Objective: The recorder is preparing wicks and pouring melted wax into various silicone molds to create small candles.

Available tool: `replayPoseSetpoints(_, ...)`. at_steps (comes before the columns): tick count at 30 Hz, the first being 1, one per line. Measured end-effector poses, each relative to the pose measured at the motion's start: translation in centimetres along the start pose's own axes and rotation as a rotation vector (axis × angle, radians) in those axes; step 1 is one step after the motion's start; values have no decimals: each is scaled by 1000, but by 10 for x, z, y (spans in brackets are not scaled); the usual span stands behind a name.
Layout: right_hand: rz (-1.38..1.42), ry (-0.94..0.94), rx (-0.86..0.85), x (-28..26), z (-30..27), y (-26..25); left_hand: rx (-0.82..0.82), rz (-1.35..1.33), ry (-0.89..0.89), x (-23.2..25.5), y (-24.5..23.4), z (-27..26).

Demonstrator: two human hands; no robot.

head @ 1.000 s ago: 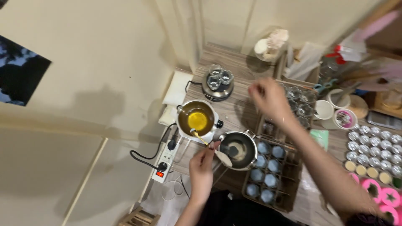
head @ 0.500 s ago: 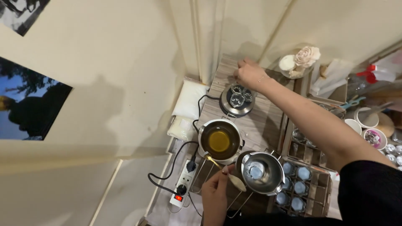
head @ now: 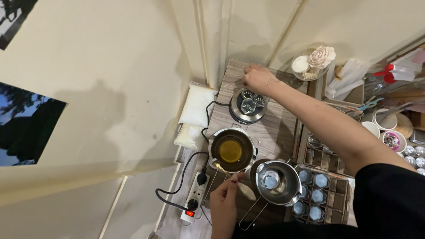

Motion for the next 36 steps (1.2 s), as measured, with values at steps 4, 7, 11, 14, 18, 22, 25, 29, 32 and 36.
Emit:
replayPoseSetpoints(4, -46, -47, 7, -1, 0, 1, -6, 6, -17, -2, 0, 1)
replayPoseSetpoints(7, -65, -85, 24, 1, 1, 3, -9, 11, -1, -2, 0, 2)
replayPoseSetpoints(11, 37, -95, 57, 5, 1, 6, -15, 18, 15, -3, 0, 3)
replayPoseSetpoints(14, 124, -62, 92, 11, 0, 13, -16, 8, 10, -5, 0, 3)
replayPoseSetpoints(18, 253, 40, 122, 20, 0, 9, -19, 16, 20, -3, 1, 2)
replayPoseSetpoints(22, 281, 82, 206, 25, -18, -25, -28, 28, -39, 1, 2, 0)
replayPoseSetpoints(25, 275, 75, 364, 32, -56, -60, -35, 52, -36, 8, 2, -2)
replayPoseSetpoints(29, 177, 128, 417, 38, -143, -106, -71, 144, 64, 8, 11, -5)
replayPoseSetpoints(32, 100, 200, 374, 35, -221, -128, -102, 129, 65, 7, 22, -4)
replayPoseSetpoints(36, 50, 277, 314, 34, -316, -103, -156, 190, 14, 10, 41, -9)
Point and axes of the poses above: each hand's wrist, its own z-axis towards the middle knuckle, its own y-axis out of the palm, x = y × z, the point moved 3 cm from there along z, towards the middle knuckle, and after that the axes turned 1 degree about z, right-handed, at the moved point
